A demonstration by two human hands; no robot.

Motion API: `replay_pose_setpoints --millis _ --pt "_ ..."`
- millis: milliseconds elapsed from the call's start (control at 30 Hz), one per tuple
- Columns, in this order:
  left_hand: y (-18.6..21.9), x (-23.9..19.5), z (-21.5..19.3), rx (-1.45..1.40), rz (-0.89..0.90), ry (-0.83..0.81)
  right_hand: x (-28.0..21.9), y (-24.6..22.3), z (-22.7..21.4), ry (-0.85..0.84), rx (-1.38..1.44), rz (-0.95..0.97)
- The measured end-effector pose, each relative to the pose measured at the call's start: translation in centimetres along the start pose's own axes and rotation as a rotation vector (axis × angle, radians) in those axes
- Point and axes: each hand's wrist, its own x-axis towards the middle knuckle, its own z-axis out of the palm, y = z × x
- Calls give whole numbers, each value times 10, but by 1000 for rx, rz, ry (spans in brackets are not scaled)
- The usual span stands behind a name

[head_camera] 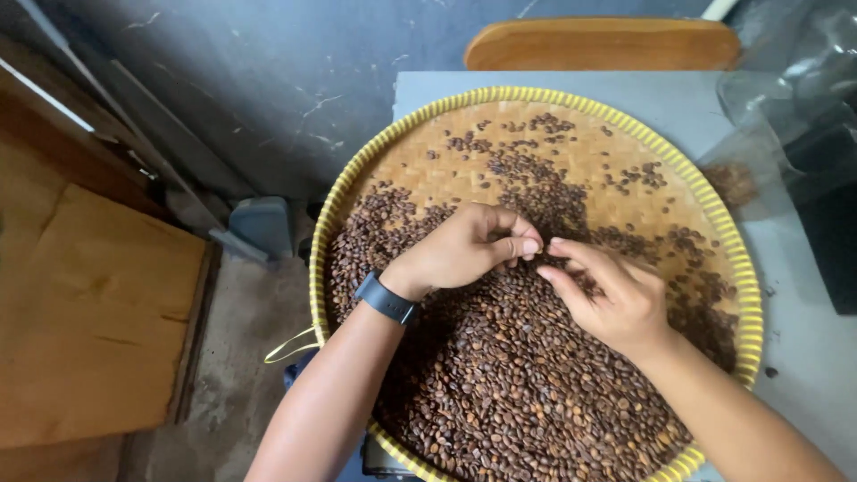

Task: The person sorts roasted coffee beans by hand in a large woven basket, picking out specific beans and placing them into a clear container on the table. The person repeatedly sifts through the pile of beans to separate them.

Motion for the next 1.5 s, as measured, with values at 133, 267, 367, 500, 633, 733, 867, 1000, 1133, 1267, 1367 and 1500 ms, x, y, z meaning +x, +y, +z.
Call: replay_pose_setpoints --millis 133,267,367,500,633,733,867,1000,1133,1267,1367,1500 --pt "-17 7 15 -126 -31 4 6 -4 -2 27 41 -16" --pt "-10 8 22 -175 -27 52 16 -10 -10 32 28 3" --pt "-9 13 21 -71 2 69 10 22 -20 -4 -28 36" --pt "-28 13 28 730 314 93 22 69 -75 56 -647 184" --pt "-28 6 42 937 263 -222 28 137 -135 74 -891 410" --pt "-22 3 55 1020 234 -416 23 194 -153 4 -989 418" --pt "-29 1 71 1096 298 -409 25 196 -150 -116 -1060 484" --pt "-41 2 82 1130 373 -307 9 136 -123 -106 -1001 361" --pt "-39 3 86 1091 400 -296 -10 24 -89 -387 -533 557" --pt "-31 2 83 1084 339 -321 -56 1 -82 -470 -532 388" --pt "-49 1 88 1100 350 -284 -76 -5 -83 -449 -499 361" --pt "-60 2 90 1177 342 -225 -86 5 -76 -199 -385 410"
